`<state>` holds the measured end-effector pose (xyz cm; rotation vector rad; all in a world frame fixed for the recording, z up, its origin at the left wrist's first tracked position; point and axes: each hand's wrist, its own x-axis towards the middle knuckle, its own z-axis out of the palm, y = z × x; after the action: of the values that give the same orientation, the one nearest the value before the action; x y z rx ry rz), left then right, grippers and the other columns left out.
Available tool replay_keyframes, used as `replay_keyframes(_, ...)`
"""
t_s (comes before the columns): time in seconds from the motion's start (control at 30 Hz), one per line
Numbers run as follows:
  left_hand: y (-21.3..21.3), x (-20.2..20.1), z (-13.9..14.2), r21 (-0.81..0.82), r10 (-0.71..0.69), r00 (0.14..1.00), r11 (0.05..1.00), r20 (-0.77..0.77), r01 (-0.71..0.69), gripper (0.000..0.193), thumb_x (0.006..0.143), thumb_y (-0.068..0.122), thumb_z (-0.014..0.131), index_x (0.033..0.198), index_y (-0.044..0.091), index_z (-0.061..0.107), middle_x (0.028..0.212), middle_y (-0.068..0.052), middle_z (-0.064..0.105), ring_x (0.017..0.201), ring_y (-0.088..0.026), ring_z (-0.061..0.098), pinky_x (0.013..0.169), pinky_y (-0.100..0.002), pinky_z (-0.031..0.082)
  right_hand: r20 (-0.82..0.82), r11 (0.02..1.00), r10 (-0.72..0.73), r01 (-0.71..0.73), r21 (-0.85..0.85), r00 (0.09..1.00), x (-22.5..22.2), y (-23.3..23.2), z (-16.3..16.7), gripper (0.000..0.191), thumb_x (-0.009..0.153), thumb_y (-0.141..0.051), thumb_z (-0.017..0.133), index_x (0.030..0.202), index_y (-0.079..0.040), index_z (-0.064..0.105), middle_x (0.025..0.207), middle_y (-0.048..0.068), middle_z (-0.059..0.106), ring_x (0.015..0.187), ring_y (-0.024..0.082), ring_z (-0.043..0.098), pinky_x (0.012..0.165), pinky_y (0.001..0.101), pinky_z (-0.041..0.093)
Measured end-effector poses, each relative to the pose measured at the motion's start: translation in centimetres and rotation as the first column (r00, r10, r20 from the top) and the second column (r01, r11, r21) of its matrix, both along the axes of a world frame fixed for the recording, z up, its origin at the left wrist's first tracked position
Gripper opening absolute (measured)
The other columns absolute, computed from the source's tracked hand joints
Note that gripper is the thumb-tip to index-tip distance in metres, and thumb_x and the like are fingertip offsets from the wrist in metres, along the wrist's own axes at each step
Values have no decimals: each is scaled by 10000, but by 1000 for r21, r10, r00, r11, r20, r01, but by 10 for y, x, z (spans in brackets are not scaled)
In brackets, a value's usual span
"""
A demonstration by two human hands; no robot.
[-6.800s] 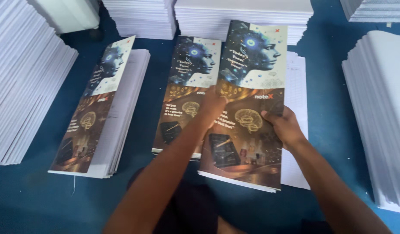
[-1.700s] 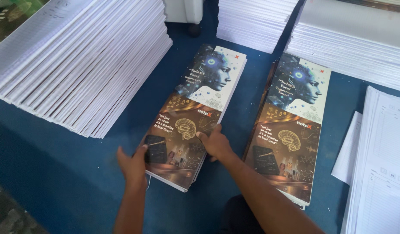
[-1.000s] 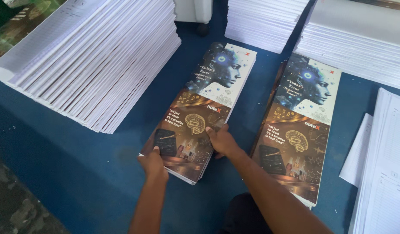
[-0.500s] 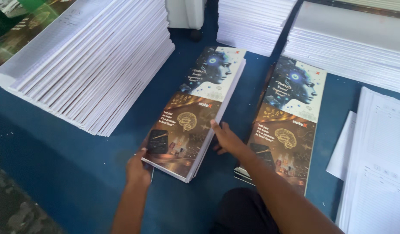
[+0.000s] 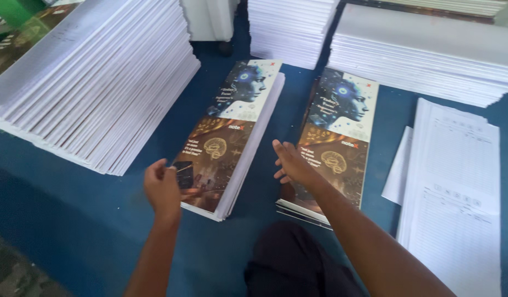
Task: The person sits on the floor and assembles notebooks by inserting stacks of lined paper into printed covers. They fold the paper, place it inside the cover, and stack the completed notebooks.
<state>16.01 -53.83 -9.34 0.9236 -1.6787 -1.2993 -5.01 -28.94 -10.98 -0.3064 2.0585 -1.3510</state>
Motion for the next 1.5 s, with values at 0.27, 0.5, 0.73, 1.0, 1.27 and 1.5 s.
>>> replay_keyframes(0.27,91,-45,13,-109,-392,892,900,226,423,256,881,91,670,1130,38,699,1014,-87,731,900,-182,687,807,-321,550,-20,1000,-18,19,9,1000,9,56,15,908,885,-723,416,1562,-131,287,1185,185,611,819,269,740,677,393,616)
replay_keyframes(0.5,169,-86,4,-191,-532,824,803,196,564,235,872,148,712,1078,37,719,941,-107,762,840,-194,728,774,-326,565,-24,999,-33,32,-12,999,11,112,15,842,901,-696,386,1575,-213,241,1230,175,607,874,294,742,695,409,616)
replay_keyframes(0.73,253,-112,-18,-194,-692,711,686,122,701,208,882,165,684,1037,31,718,922,-118,758,845,-185,738,761,-325,568,-77,994,-81,75,-77,994,12,184,11,776,927,-620,412,1534,-147,307,1204,220,596,849,317,738,665,419,637)
replay_keyframes(1.0,344,-130,-35,-6,-892,451,451,-28,892,285,902,136,665,1172,44,661,939,-102,740,829,-140,694,750,-313,552,-132,983,-177,183,32,975,24,274,13,805,950,-597,436,1530,-55,304,1186,184,643,830,266,754,645,367,620)
replay_keyframes(1.27,415,-130,-53,-25,-920,363,363,145,931,281,899,166,680,1140,23,684,1017,-132,754,943,-229,746,839,-328,569,-171,955,-237,261,140,956,25,382,0,811,908,-479,610,1522,-27,334,1254,210,654,883,244,751,690,359,627)
replay_keyframes(1.5,475,-113,-65,-101,-891,293,275,348,956,278,901,161,680,1155,50,694,1143,-144,737,1109,-298,685,951,-389,528,-207,810,-411,460,365,888,41,469,-14,852,896,-428,670,1537,11,322,1299,251,632,986,298,753,749,392,628)
